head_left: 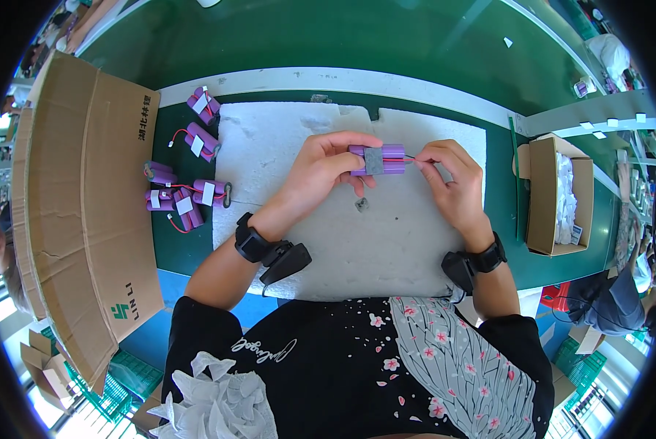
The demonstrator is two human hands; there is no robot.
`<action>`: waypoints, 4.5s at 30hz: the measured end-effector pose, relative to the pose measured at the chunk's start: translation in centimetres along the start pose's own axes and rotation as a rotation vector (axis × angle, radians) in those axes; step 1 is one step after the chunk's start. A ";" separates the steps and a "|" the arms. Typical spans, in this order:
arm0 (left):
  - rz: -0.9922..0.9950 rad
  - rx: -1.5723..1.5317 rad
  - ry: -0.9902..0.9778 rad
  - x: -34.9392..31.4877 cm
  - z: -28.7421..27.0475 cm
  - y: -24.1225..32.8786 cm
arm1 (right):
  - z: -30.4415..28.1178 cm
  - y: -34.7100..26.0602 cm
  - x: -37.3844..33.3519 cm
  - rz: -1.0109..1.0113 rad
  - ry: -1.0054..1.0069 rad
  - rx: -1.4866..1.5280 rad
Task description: The person connects a battery pack to a circuit board, fits them into a plastic housing, and tests the device before applying tape to another battery pack.
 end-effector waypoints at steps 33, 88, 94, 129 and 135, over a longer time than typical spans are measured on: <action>0.036 0.068 -0.046 0.1 0.2 -0.3 | 0.1 0.0 -0.2 0.058 0.019 0.063; 0.170 1.530 0.973 23.6 -15.6 17.3 | 2.3 2.7 0.7 0.538 0.155 1.248; 0.622 1.842 0.724 25.3 -20.3 18.8 | 3.1 2.6 1.1 0.553 0.119 1.240; 0.402 0.919 0.107 0.5 3.5 -0.1 | -1.2 -0.4 -1.1 0.476 -0.147 0.139; 0.350 0.844 -0.012 0.7 1.6 -0.6 | -0.3 -2.1 -1.1 0.263 -0.087 0.043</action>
Point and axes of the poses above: each hand's wrist, its own x-axis towards the middle knuckle, its own z-axis out of the palm, y = z × x, the point moved 1 cm from there along x, towards the middle knuckle, and after that the axes turned 3 degrees about -z, right-handed, at the moved point
